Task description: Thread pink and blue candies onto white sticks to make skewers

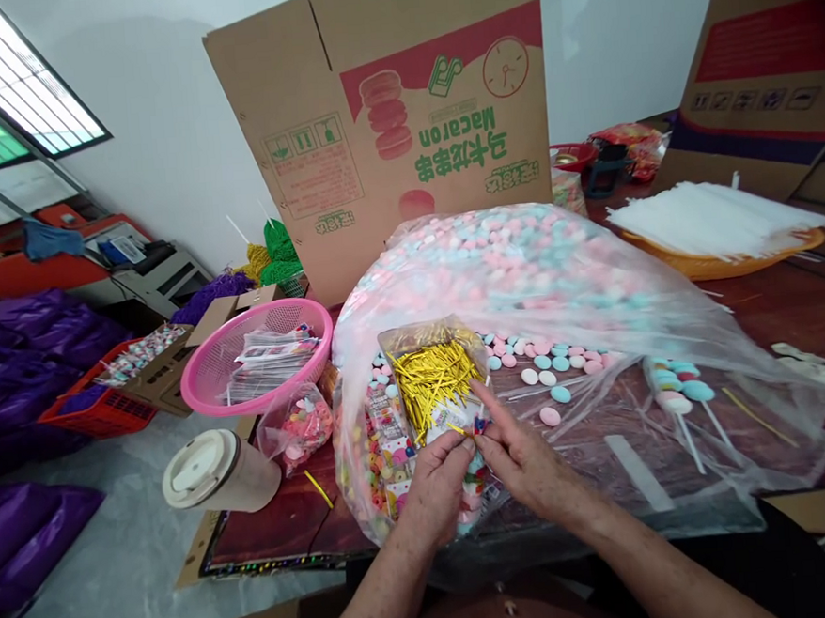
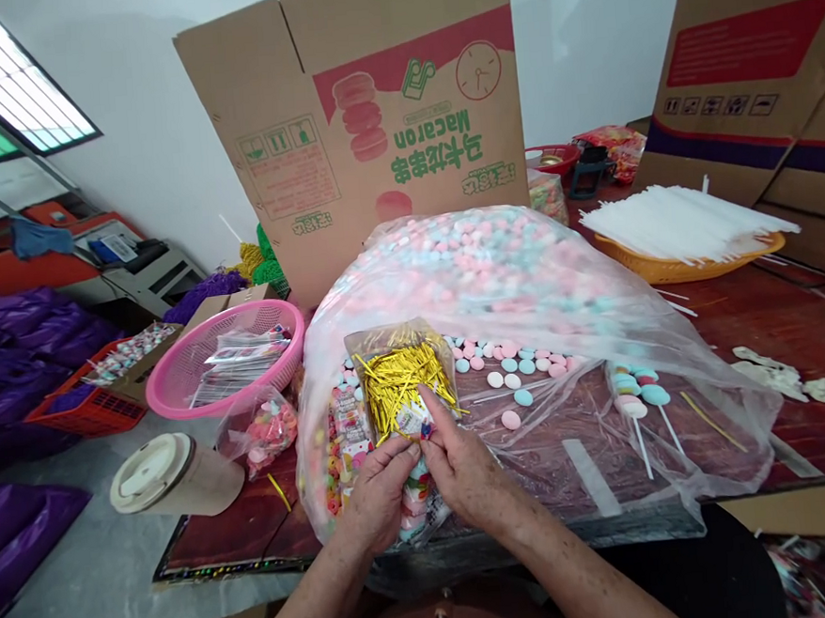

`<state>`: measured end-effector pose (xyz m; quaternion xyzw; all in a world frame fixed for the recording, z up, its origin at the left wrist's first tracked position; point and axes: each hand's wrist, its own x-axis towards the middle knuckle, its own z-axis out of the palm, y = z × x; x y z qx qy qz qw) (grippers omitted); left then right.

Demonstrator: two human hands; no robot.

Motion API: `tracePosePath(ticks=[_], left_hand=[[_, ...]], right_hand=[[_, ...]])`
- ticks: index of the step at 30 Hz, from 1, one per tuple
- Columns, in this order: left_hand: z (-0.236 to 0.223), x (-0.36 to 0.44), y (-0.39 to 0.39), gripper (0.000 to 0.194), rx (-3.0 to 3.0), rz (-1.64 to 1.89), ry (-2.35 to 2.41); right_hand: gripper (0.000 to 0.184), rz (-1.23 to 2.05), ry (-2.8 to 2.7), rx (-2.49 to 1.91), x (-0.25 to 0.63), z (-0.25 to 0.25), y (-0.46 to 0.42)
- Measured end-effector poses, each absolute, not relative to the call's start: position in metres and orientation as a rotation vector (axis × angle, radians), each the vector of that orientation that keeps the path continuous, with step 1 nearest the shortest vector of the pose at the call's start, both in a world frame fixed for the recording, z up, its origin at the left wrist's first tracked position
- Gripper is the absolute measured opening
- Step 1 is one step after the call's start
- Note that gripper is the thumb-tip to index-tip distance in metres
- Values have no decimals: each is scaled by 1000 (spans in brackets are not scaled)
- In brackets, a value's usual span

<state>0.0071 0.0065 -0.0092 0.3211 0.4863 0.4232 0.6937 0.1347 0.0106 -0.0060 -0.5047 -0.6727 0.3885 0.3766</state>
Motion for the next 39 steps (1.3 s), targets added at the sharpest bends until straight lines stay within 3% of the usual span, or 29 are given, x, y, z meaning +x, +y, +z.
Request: tracePosePath(ticks=[7,10,13,16,19,24,27,29,32,34,36,39], left_hand=[[-9,10,8,38,706,945,1055],[-5,7,11,30,566,982,990],[0,-2,12,29,476,763,840],[4,-8,10,32,450,577,709],[6,-6,9,36,367,688,740],[2,6,8,36,343,906,935],[-4,15,6,33,535,1079,1042],[-3,18,5,41,697,1188,1172],[13,12,7,64,663,922,1198],[33,-1,10,67,565,772,988],[52,-20,12,65,614,882,756],[61,-39,10,72,929,770,689]], right_hand=[[69,914,-1537,-1363,131,-12,5],[49,1035,-1616,-1258,141,-7,6],[28,1083,-1959,-999,158,9,11],[27,1292,-2094,-832,169,22,17],[29,1364,-1957,-921,164,17,17],[26,986,-1859,-1182,147,-12,7],[28,436,-2081,-1250,149,-12,5],[29,82,-2090,-1308,155,-5,5],[26,-105,-1967,-1339,157,5,-1],[25,106,-2014,-1201,153,6,-8],[27,543,-1972,-1121,148,3,-13],[30,1093,-1479,-1273,144,2,-13]])
